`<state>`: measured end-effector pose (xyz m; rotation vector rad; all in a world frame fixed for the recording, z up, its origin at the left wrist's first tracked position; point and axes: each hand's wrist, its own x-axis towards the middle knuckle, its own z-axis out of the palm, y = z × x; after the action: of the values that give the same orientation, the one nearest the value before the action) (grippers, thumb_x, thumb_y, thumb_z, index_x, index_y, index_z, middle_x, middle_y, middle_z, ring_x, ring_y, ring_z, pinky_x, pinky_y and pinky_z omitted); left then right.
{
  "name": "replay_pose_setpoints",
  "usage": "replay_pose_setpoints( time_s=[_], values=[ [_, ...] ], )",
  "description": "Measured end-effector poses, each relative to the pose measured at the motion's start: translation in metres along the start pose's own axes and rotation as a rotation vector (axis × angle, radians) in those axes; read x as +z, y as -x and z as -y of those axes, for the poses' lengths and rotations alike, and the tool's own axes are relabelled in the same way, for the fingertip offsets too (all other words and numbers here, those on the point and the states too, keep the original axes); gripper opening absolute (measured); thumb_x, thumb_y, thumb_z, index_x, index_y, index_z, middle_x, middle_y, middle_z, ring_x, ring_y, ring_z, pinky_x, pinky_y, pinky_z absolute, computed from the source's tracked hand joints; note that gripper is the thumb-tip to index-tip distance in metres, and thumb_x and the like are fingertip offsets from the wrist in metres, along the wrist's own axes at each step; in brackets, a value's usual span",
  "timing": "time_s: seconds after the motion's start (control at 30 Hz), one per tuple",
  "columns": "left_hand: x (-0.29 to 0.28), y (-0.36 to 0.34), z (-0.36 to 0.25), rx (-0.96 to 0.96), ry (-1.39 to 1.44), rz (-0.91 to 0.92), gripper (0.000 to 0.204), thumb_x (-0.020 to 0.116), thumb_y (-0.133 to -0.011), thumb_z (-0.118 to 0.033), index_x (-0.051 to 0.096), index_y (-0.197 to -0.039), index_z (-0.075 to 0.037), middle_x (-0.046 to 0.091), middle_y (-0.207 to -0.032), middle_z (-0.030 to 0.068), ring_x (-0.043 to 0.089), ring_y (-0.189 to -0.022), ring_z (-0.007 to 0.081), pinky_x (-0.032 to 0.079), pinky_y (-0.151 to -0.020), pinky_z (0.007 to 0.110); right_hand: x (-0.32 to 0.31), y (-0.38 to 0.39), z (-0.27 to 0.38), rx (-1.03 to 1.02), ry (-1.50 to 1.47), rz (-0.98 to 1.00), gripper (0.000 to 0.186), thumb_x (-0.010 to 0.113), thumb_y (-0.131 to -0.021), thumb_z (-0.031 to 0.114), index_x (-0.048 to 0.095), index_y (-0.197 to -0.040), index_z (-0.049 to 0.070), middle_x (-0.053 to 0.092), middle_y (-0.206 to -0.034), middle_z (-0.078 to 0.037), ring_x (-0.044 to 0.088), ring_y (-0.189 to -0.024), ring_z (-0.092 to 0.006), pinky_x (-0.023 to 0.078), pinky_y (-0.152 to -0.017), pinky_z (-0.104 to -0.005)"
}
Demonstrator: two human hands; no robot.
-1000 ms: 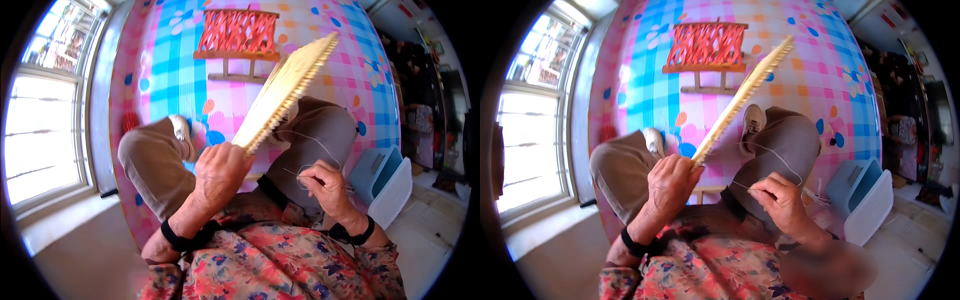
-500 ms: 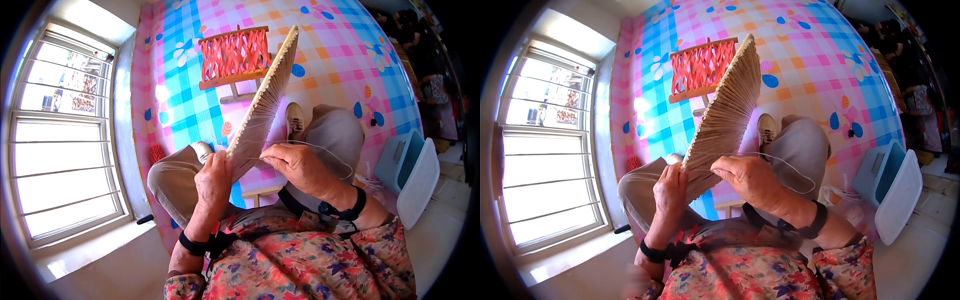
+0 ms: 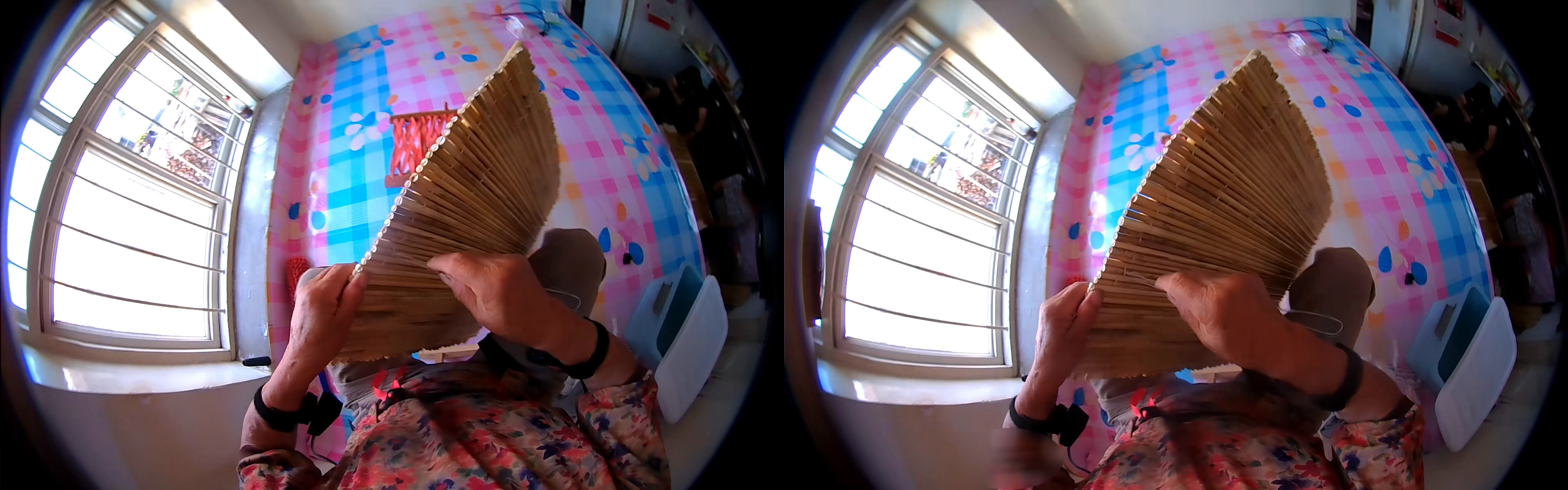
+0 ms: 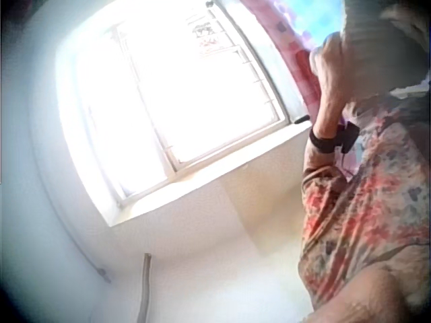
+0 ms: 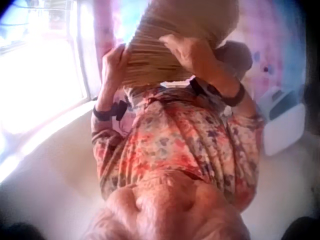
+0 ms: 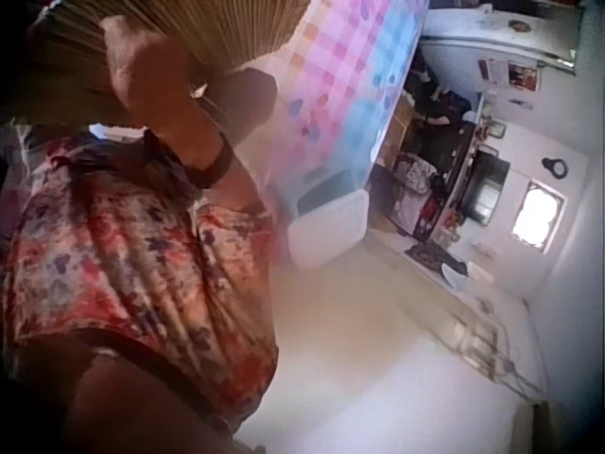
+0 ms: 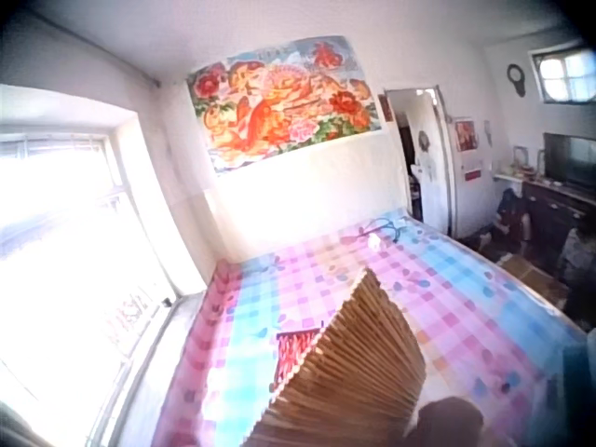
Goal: The person sews together a bamboo blind by hand using a long white thread and a large needle, passing the needle through the slats and securing the edge, then cutting the thread with scissors.
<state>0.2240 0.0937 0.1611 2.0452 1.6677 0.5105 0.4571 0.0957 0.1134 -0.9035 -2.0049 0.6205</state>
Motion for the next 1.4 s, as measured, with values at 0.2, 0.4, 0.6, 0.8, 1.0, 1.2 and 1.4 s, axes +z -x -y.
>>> replay_pose_setpoints(
  time_s=[0.2, 0.4, 0.6, 0.8, 1.0, 1.2, 1.4],
  values=[
    [-0.022, 0.027, -0.006, -0.038, 0.122, -0.030, 0.024, 0.053, -0.092, -0.021, 0.059, -0.091, 0.003, 0.057, -0.078, 0.0175, 0.057, -0.071, 0.0325, 0.044, -0.067, 0.037, -0.001, -0.008, 0.029, -0.117, 0.058, -0.003, 0.025, 0.058, -0.081, 0.001, 0.057, -0.105, 0.001, 0.063, -0.081, -0.013, 0.063, -0.073, -0.0295, 0.051, -0.060, -0.0373],
    [-0.021, 0.042, 0.002, -0.017, 0.194, -0.059, 0.024, 0.054, -0.093, -0.021, 0.059, -0.093, 0.003, 0.057, -0.078, 0.0171, 0.057, -0.069, 0.0300, 0.044, -0.065, 0.035, 0.003, -0.008, 0.041, -0.145, 0.107, 0.031, 0.023, 0.059, -0.080, 0.001, 0.058, -0.103, 0.001, 0.064, -0.082, -0.012, 0.064, -0.074, -0.0279, 0.051, -0.060, -0.0366],
    [-0.019, 0.049, 0.005, 0.011, 0.250, -0.110, 0.023, 0.054, -0.093, -0.020, 0.057, -0.088, 0.002, 0.052, -0.072, 0.0117, 0.049, -0.066, 0.0195, 0.042, -0.062, 0.032, 0.008, -0.009, 0.045, -0.194, 0.141, 0.027, 0.024, 0.059, -0.079, 0.000, 0.058, -0.102, 0.000, 0.064, -0.082, -0.012, 0.064, -0.074, -0.0270, 0.052, -0.060, -0.0351],
    [-0.020, 0.051, 0.007, -0.010, 0.233, -0.080, 0.024, 0.054, -0.093, -0.021, 0.060, -0.095, 0.002, 0.058, -0.078, 0.0168, 0.057, -0.070, 0.0282, 0.045, -0.065, 0.035, 0.009, -0.009, 0.048, -0.183, 0.149, 0.057, 0.026, 0.059, -0.078, 0.001, 0.058, -0.104, 0.000, 0.064, -0.083, -0.012, 0.064, -0.074, -0.0275, 0.052, -0.061, -0.0357],
    [-0.017, 0.053, 0.007, 0.000, 0.240, -0.110, 0.023, 0.054, -0.093, -0.020, 0.058, -0.090, 0.002, 0.053, -0.072, 0.0121, 0.050, -0.067, 0.0212, 0.042, -0.062, 0.032, 0.010, -0.008, 0.048, -0.164, 0.143, 0.080, 0.025, 0.058, -0.079, 0.001, 0.058, -0.104, 0.001, 0.063, -0.084, -0.012, 0.064, -0.075, -0.0276, 0.052, -0.062, -0.0360],
    [-0.012, 0.053, 0.008, 0.034, 0.242, -0.150, 0.026, 0.055, -0.093, -0.020, 0.054, -0.080, 0.002, 0.044, -0.063, 0.0081, 0.040, -0.059, 0.0131, 0.038, -0.056, 0.030, 0.009, -0.006, 0.048, -0.158, 0.130, 0.072, 0.023, 0.059, -0.079, 0.001, 0.059, -0.102, 0.001, 0.063, -0.082, -0.012, 0.064, -0.075, -0.0276, 0.052, -0.062, -0.0356],
    [-0.010, 0.054, 0.007, 0.049, 0.238, -0.159, 0.023, 0.055, -0.093, -0.019, 0.057, -0.086, 0.003, 0.049, -0.066, 0.0095, 0.044, -0.060, 0.0145, 0.040, -0.058, 0.030, 0.007, -0.005, 0.048, -0.138, 0.111, 0.082, 0.023, 0.059, -0.078, 0.001, 0.059, -0.101, 0.000, 0.062, -0.080, -0.011, 0.063, -0.073, -0.0276, 0.051, -0.060, -0.0360]
  ],
)
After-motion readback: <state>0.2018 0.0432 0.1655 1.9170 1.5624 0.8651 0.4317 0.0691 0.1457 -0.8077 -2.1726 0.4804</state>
